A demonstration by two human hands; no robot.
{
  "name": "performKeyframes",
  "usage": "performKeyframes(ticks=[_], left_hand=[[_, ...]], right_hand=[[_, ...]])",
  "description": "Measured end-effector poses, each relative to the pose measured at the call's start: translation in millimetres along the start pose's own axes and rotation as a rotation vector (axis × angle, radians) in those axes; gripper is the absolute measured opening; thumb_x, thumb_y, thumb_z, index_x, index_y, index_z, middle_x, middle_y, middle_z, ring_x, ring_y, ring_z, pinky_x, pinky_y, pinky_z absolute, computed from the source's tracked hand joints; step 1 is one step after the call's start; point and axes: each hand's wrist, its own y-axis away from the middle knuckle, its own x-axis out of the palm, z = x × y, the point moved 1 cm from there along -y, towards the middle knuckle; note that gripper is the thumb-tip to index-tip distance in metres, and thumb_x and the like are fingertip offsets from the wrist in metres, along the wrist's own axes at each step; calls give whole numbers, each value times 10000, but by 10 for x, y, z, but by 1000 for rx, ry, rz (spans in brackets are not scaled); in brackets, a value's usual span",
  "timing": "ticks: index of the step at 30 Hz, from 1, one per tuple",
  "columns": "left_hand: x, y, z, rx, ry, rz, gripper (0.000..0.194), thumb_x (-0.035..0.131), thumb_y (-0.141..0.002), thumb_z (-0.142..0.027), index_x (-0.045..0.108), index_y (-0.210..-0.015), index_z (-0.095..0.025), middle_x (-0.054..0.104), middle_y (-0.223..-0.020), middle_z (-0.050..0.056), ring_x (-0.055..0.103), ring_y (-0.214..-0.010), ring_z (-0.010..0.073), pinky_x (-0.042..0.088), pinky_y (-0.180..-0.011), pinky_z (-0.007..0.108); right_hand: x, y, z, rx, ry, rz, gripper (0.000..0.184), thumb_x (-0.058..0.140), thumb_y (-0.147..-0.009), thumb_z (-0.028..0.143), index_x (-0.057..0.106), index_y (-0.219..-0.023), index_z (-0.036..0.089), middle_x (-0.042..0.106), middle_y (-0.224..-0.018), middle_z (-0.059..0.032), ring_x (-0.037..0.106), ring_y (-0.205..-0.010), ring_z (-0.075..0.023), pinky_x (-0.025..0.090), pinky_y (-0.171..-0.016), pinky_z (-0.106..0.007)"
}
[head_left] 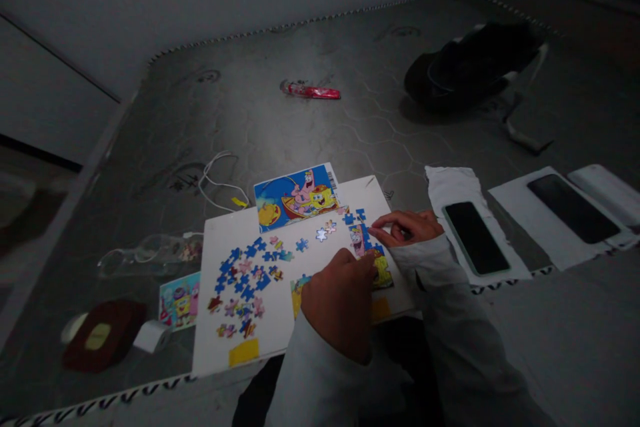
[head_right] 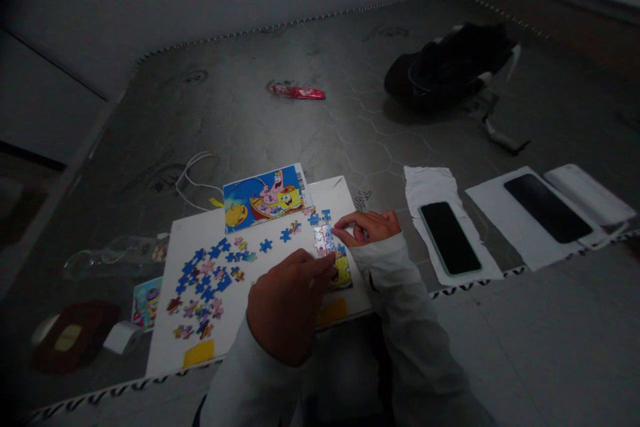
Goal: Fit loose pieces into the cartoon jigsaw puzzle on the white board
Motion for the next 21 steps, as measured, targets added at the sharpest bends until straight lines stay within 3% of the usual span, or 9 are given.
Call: performKeyframes(ticks=[10,15,21], left_hand=[[44,-44,51,29,42,-31,271,617,-1041,-420,753,-1268,-479,781,-1129,-37,781,-947,233,494,-688,316],[100,-50,87,26,41,-86,259,621,-1034,-453,751,-1258,-468,781,-1096,-37,782,-887,222,460,-621,301],[93,-6,74,58,25,-167,234,609,-1044,-389,778,-1203,-422,774,-1008,-15,773,-814,212,424,-580,276]], right_hand=[[115,24,-97,3,-12,-61,546,580,-998,745,810,-828,280,582,-538,55,552,-516,-103,340,-739,-336],[63,3,-88,24,-17,-9,434,623,-1006,649,835,-849,305,747,-712,11,621,-602,-135,359,-718,-330],[5,40,51,124,55,-2,380,594,-1046,541,823,-867,295,741,-738,-4,601,-670,-168,389,-751,-338]])
